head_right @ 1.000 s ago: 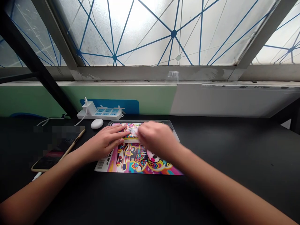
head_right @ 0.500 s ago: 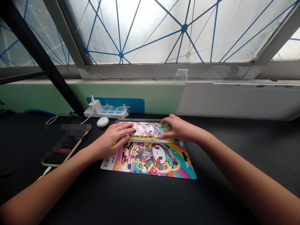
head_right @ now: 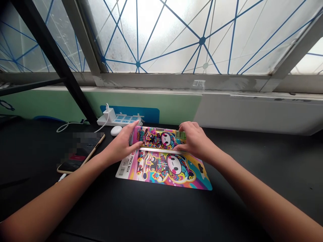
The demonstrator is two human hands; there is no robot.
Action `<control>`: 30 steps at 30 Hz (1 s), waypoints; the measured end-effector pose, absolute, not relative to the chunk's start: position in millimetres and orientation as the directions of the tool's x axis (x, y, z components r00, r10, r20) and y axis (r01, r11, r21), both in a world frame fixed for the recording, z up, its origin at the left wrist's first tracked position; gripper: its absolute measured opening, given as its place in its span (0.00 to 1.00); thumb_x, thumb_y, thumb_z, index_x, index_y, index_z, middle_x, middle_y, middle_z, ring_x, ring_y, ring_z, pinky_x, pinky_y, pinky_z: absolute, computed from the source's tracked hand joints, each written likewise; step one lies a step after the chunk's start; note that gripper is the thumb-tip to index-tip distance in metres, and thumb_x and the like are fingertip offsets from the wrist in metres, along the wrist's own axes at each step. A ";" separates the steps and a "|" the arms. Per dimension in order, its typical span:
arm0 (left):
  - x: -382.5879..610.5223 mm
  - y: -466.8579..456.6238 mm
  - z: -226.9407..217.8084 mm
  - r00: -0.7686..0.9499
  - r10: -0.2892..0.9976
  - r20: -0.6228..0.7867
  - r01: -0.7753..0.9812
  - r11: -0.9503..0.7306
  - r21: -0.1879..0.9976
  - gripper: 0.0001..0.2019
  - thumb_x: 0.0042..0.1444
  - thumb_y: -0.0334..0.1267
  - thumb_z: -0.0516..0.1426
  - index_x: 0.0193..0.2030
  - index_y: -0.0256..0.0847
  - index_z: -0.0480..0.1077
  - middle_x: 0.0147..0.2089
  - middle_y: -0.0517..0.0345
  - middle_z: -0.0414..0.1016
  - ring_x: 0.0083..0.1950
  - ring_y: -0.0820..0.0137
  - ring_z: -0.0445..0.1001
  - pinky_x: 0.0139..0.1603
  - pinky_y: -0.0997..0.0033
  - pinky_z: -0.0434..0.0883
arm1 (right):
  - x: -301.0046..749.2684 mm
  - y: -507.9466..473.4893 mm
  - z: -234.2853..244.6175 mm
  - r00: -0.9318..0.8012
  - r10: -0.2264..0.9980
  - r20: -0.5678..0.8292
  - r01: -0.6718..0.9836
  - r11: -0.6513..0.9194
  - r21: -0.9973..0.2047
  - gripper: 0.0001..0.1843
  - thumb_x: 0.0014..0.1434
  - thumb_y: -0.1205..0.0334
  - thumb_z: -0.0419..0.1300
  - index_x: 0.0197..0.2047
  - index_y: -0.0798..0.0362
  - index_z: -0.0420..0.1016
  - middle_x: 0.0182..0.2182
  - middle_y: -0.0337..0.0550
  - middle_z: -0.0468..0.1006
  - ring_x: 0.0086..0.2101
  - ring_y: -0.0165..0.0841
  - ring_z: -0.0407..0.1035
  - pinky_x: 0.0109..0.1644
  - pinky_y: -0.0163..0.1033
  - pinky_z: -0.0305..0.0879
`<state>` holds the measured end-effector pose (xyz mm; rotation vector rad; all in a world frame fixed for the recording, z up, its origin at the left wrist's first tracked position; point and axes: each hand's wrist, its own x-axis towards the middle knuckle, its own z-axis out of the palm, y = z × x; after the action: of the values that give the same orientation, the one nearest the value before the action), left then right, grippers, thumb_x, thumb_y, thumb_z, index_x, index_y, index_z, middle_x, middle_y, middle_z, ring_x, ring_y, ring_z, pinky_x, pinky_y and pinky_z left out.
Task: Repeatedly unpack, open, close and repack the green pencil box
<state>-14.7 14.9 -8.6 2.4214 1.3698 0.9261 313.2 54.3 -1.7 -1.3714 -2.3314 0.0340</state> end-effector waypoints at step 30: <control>-44.5 -68.5 -25.1 0.548 0.740 0.389 0.667 -0.668 0.330 0.23 0.66 0.43 0.60 0.65 0.47 0.63 0.69 0.44 0.65 0.66 0.54 0.70 0.62 0.56 0.73 | 328.1 -71.0 -29.4 -0.698 0.354 0.622 0.522 0.847 0.104 0.20 0.67 0.69 0.58 0.61 0.48 0.68 0.45 0.46 0.79 0.46 0.40 0.74 0.51 0.47 0.75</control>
<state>-44.5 -68.5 -25.1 2.6364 1.2063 0.7655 328.1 -71.0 -29.4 -0.6361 -2.4122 -0.3639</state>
